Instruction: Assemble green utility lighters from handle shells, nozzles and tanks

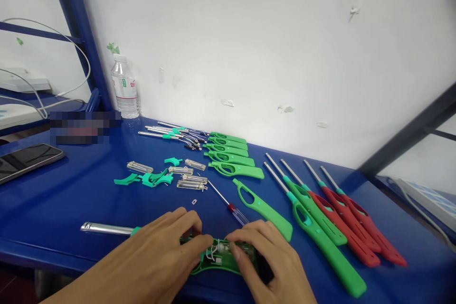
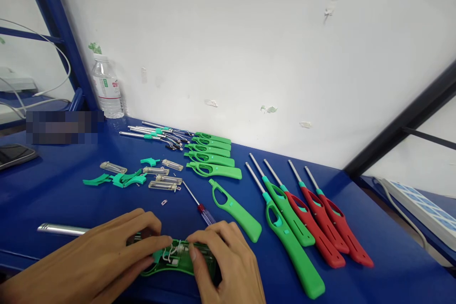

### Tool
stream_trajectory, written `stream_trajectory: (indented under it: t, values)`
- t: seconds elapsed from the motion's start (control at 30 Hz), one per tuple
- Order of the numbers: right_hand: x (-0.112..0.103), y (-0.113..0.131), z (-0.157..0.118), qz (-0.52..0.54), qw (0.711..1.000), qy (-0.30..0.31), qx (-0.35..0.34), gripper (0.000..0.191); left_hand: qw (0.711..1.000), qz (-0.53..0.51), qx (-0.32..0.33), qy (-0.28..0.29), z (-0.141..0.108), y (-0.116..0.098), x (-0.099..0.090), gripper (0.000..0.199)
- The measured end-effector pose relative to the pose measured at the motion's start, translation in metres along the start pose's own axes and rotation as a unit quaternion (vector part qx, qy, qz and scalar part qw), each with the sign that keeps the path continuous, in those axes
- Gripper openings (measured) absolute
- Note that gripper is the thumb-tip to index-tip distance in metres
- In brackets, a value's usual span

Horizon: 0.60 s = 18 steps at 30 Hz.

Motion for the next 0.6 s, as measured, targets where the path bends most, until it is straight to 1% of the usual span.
stream_trajectory:
  t: [0.07, 0.17, 0.23, 0.33, 0.4, 0.43, 0.5, 0.6]
  values:
    - [0.000, 0.000, 0.000, 0.000, 1.000, 0.000, -0.004, 0.024, 1.000, 0.006, 0.014, 0.000, 0.000, -0.004, 0.001, 0.080]
    - [0.001, 0.002, 0.000, -0.004, 1.000, -0.001, -0.011, 0.025, 1.000, 0.005, 0.026, -0.008, 0.001, -0.008, -0.002, 0.082]
    - [0.001, 0.002, 0.000, -0.008, 1.000, -0.001, -0.011, 0.025, 0.999, -0.003, 0.036, -0.026, 0.003, -0.011, -0.007, 0.079]
    - [-0.002, -0.001, 0.000, -0.015, 1.000, 0.002, -0.011, 0.025, 0.995, -0.004, 0.052, -0.083, 0.007, -0.017, -0.019, 0.072]
    - [-0.002, -0.001, 0.002, -0.024, 0.999, 0.014, -0.030, 0.024, 0.994, 0.002, 0.043, -0.100, 0.009, -0.018, -0.022, 0.073]
    - [-0.002, 0.000, 0.002, -0.027, 0.998, 0.024, -0.045, 0.024, 0.995, 0.007, 0.033, -0.095, 0.010, -0.018, -0.020, 0.073]
    - [0.000, 0.001, 0.002, -0.032, 0.997, 0.031, -0.062, 0.024, 0.997, 0.018, 0.003, -0.069, 0.010, -0.015, -0.014, 0.075]
    - [-0.002, -0.002, 0.001, -0.028, 0.999, 0.003, -0.036, 0.023, 0.999, 0.024, -0.007, -0.037, 0.005, -0.016, -0.011, 0.073]
Point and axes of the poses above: each hand's wrist, its own z-axis towards the middle knuckle, its own x-axis out of the palm, y = z × x, the point moved 10 cm from there along z, towards the middle knuckle, and after that the axes turned 6 degrees about -x, right-handed, at the moved point
